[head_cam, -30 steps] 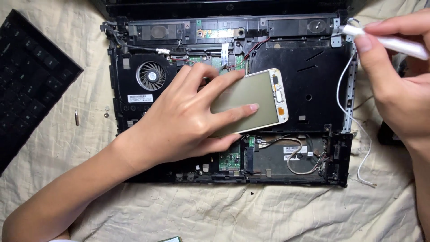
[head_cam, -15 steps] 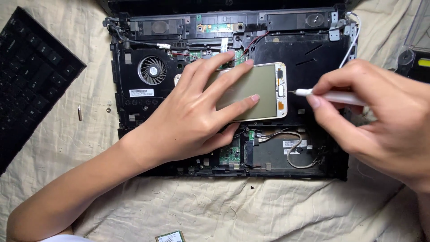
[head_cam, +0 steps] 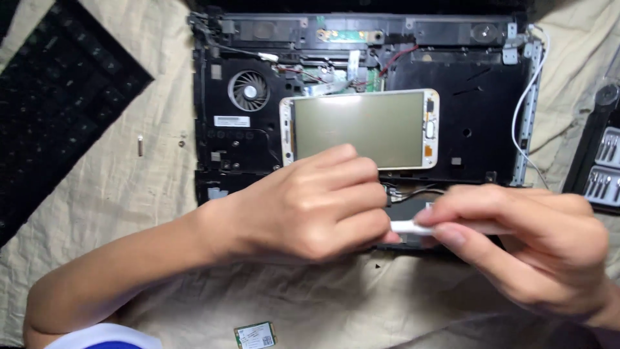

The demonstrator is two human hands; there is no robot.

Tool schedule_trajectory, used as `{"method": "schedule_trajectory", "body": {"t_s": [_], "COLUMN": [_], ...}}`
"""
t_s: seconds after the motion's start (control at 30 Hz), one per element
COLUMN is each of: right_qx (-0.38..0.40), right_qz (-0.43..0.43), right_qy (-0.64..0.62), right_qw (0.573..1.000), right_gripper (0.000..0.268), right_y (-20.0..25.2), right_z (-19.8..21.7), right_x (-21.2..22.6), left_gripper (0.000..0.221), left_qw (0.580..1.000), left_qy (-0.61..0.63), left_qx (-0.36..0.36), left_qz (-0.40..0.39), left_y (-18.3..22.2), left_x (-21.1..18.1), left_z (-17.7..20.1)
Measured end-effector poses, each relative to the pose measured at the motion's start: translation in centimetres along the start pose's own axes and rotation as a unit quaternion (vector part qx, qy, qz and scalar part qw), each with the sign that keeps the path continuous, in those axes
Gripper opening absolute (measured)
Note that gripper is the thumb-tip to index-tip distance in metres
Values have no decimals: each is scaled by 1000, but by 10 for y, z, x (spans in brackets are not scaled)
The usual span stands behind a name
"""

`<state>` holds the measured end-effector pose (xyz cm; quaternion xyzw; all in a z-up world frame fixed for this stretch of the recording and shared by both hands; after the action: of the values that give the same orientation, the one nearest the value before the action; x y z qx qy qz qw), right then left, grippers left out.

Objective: Cleaning the edges and connectors of a disassembled smartphone screen using a plastic spudger tool.

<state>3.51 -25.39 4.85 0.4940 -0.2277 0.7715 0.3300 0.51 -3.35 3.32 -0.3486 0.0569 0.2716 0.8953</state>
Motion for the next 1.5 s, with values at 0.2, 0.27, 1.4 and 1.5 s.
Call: {"method": "schedule_trajectory", "body": {"t_s": [0.2,0.27,1.4,1.5], "right_qx": [-112,-101,-68,-85], "right_qz": [-155,-182,-22,-8], "right_qy": [-107,-93,146,184], "right_qw": [976,974,987,979], "right_gripper": [31,32,8,7], "right_y": [55,68,-3,-1], "right_z": [39,52,55,65], "right_x": [-70,-108,18,25], "left_gripper": [24,22,41,33], "left_qw": [995,978,636,568], "left_qy": [-89,-170,-279,-286], "left_qx": [-14,46,427,488], "left_qz": [33,114,579,598], "left_y": [12,40,139,96], "left_x": [11,25,66,55], "left_z": [57,81,97,101]}}
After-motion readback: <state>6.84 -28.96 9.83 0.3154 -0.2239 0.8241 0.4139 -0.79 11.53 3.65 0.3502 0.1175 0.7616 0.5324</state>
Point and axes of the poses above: each hand's wrist, its own y-axis away from the middle knuckle, its own z-axis out of the back of the hand, x = y × z, the point moved 3 cm from there along -y, towards the middle knuckle, and after that the axes turned 13 degrees about -y, right-handed, at the moved point
